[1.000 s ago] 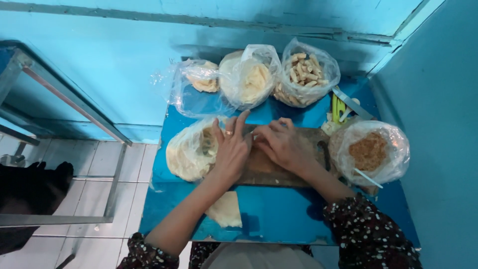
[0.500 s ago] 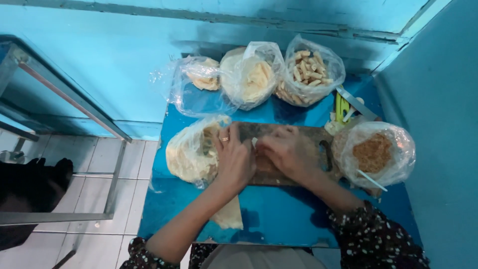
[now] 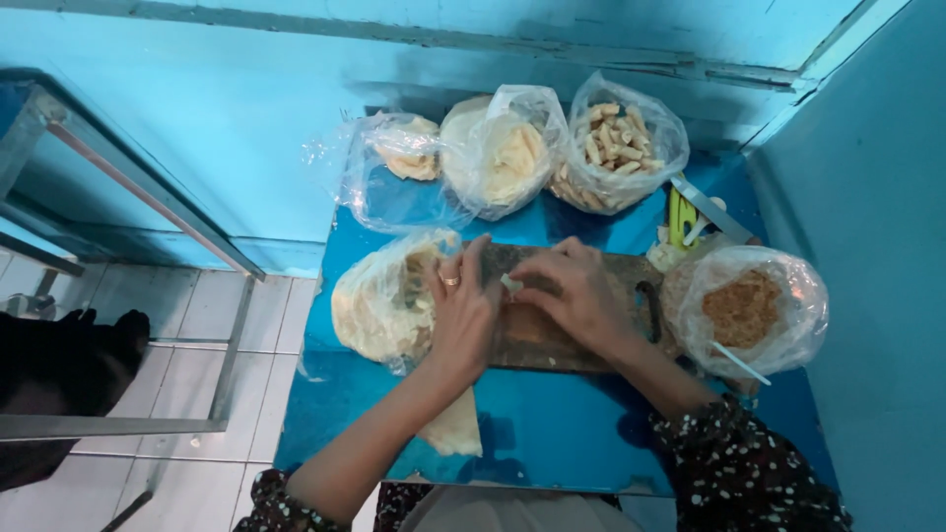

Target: The person sits at a small blue table and assembles filled snacks from thin square pastry sheets. They take a wrapper, place a portion of brown filling from a covered bowl onto it, then fold and pinch the wrapper closed, setting the finished piece on the cutting board, repeating with more wrappers.

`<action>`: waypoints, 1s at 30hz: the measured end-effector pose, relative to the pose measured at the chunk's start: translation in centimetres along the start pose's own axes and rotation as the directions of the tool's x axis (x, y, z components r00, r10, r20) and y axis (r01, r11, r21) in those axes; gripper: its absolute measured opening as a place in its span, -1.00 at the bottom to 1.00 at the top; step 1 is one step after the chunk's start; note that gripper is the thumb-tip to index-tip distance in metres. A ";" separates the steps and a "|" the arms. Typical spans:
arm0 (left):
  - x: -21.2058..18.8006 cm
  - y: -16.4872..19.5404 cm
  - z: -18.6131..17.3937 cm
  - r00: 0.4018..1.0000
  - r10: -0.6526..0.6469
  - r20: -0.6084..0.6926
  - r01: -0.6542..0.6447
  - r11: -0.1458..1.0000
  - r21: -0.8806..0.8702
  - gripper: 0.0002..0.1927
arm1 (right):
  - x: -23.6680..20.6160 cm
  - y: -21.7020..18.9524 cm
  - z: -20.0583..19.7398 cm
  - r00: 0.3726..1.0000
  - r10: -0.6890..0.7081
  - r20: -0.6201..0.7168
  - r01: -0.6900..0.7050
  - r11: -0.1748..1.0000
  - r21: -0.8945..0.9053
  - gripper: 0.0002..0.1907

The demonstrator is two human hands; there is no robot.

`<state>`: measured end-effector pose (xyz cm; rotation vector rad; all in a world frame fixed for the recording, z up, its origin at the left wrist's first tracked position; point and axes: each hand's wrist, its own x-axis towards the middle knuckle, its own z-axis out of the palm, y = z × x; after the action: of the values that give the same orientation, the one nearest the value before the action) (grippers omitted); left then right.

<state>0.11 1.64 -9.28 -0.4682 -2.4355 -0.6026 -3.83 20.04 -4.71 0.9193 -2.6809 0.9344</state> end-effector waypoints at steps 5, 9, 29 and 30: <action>0.3 -0.3 0.0 0.995 -0.080 0.053 0.085 0.991 -0.099 -0.82 | -0.5 0.0 0.1 0.979 -0.203 -0.039 0.194 0.968 -0.160 -0.85; 0.0 -0.2 -0.4 0.999 0.011 -0.032 -0.014 0.995 -0.103 -0.75 | 0.8 0.1 0.3 0.998 0.038 0.051 -0.035 0.998 -0.057 -0.86; 0.9 1.0 -8.7 0.872 -0.132 -0.471 0.187 0.980 0.071 -0.61 | 3.8 -0.5 4.1 0.962 -0.238 -0.133 0.130 0.829 -0.545 -0.63; 0.8 1.0 -9.0 0.859 -0.145 -0.490 0.210 0.975 0.079 -0.63 | 4.2 -0.4 4.3 0.968 -0.210 -0.135 0.106 0.835 -0.540 -0.65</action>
<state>3.96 -2.02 -1.95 -0.0236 -2.0271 -0.5532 -6.70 15.10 -6.54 0.8510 -2.4428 0.1990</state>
